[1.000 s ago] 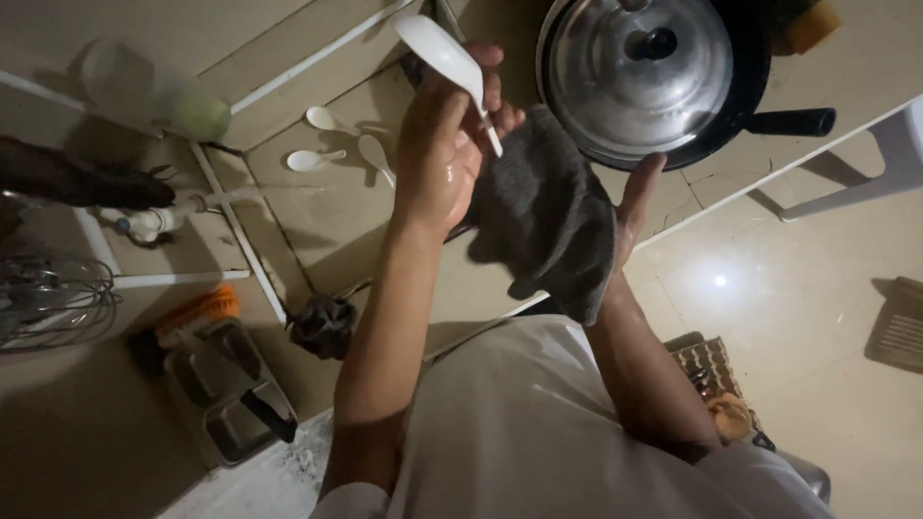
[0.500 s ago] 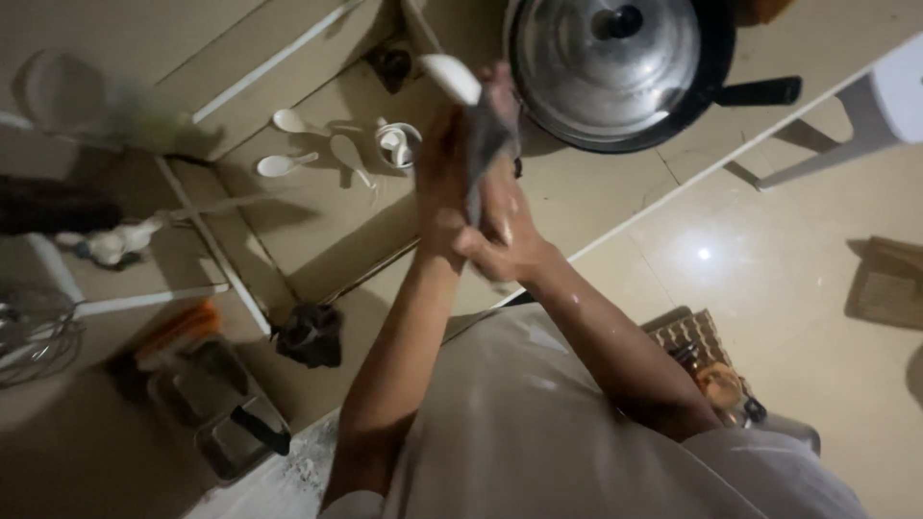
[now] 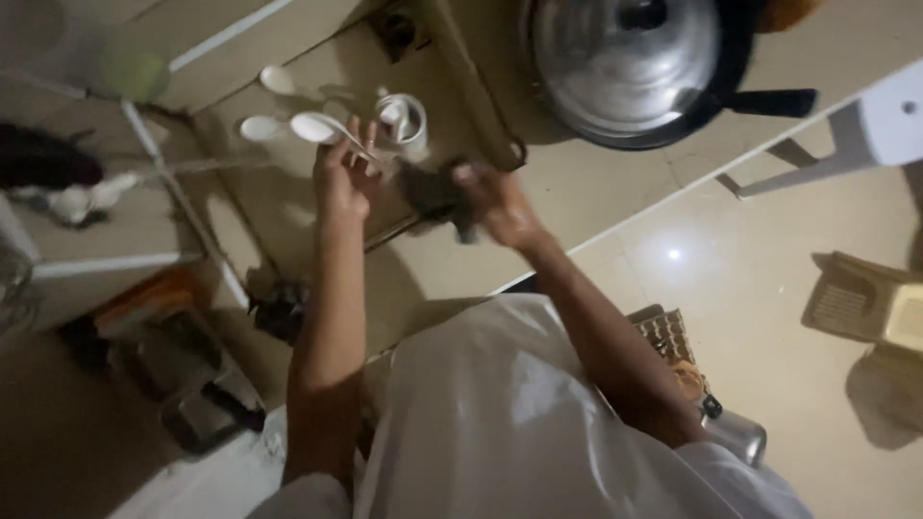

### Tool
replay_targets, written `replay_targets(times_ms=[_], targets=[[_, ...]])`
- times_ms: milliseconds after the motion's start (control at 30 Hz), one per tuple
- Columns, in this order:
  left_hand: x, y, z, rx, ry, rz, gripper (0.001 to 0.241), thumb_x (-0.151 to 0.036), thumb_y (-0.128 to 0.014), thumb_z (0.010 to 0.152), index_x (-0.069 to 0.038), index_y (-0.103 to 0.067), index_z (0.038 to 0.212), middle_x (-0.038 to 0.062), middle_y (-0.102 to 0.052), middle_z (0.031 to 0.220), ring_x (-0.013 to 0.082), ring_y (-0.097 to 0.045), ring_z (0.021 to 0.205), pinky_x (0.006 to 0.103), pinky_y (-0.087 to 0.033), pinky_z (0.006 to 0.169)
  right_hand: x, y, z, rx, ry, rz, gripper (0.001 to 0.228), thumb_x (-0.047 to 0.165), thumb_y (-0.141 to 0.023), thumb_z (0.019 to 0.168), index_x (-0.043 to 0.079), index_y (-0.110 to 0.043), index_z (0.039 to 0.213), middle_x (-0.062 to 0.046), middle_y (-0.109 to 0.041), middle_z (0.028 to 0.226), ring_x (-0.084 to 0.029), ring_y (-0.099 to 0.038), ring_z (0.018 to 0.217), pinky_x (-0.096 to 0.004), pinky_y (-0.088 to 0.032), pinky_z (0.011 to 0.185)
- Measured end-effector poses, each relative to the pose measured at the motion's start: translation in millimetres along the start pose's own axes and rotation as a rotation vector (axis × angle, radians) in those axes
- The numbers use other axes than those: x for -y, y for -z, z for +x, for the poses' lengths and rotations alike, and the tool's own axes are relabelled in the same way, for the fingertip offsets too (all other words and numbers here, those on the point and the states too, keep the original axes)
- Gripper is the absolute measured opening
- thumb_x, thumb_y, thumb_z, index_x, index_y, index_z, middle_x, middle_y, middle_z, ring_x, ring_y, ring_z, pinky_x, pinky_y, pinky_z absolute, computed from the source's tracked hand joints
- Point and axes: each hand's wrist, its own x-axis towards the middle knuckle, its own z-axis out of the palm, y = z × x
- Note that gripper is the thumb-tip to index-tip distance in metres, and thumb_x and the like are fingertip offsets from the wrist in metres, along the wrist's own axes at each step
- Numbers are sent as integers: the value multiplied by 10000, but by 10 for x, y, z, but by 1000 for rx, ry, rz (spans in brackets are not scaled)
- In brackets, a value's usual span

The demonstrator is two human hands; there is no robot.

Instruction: Washing and rinsing plastic spoons and a small cup in a sink using a cloth.

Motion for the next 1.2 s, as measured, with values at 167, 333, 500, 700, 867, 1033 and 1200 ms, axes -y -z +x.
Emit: replay_targets(times_ms=[167,333,500,700,867,1033,1200], targets=[[-324,1476,572,83,40,-168,499,-94,-616,984,19,-530,1462,113,-592,1498,276,-540,1431,444,-518,1004,-794,447,-331,-300,600,-583,368,220,-435,1175,-1,-627,1397,-226,-667,1198,-373,-608,930,-464,-491,808],[-708,1716,658,-13,-89,-367,643,-353,-484,979,-87,-367,1553,161,-459,1571,350,-485,1398,496,-425,1100,-326,446,-461,-178,69,-333,291,273,-535,1169,16,-660,1120,-172,-669,899,-362,-617,774,-459,-490,672],[-853,1333,529,-98,-158,-742,777,-579,-360,962,-136,-251,1591,164,-370,1589,391,-453,1384,523,-332,1171,-796,176,-561,-264,147,-644,261,246,-645,1089,-3,-625,1012,-194,-637,947,-404,-603,861,-508,-466,739],[-721,1537,797,-109,-185,-583,843,-632,-365,1001,-72,-289,1626,201,-462,1537,355,-489,1393,522,-369,1203,-779,79,-548,-430,202,-761,264,216,-709,1009,-29,-637,1078,-207,-636,1012,-407,-598,928,-514,-444,802],[-690,1535,645,-37,-182,-613,921,-715,-340,864,-71,-340,1522,192,-571,1411,365,-569,1267,520,-455,918,-913,92,-561,-415,168,-770,279,234,-701,1025,-36,-644,1062,-219,-644,1008,-408,-597,908,-520,-449,793],[-632,1825,750,304,-320,-385,804,-789,-412,942,-80,-581,1281,83,-663,1071,266,-647,1044,458,-549,874,-893,88,-558,-420,185,-789,312,255,-694,1042,-48,-641,1099,-229,-650,1053,-411,-609,954,-517,-465,824],[-690,1826,798,43,-371,-83,326,-376,-627,1039,-202,-678,1310,-32,-527,839,110,-449,703,296,-388,615,-980,97,-546,-427,184,-804,337,270,-698,1040,-53,-640,1118,-225,-650,1059,-410,-613,972,-520,-470,840]])
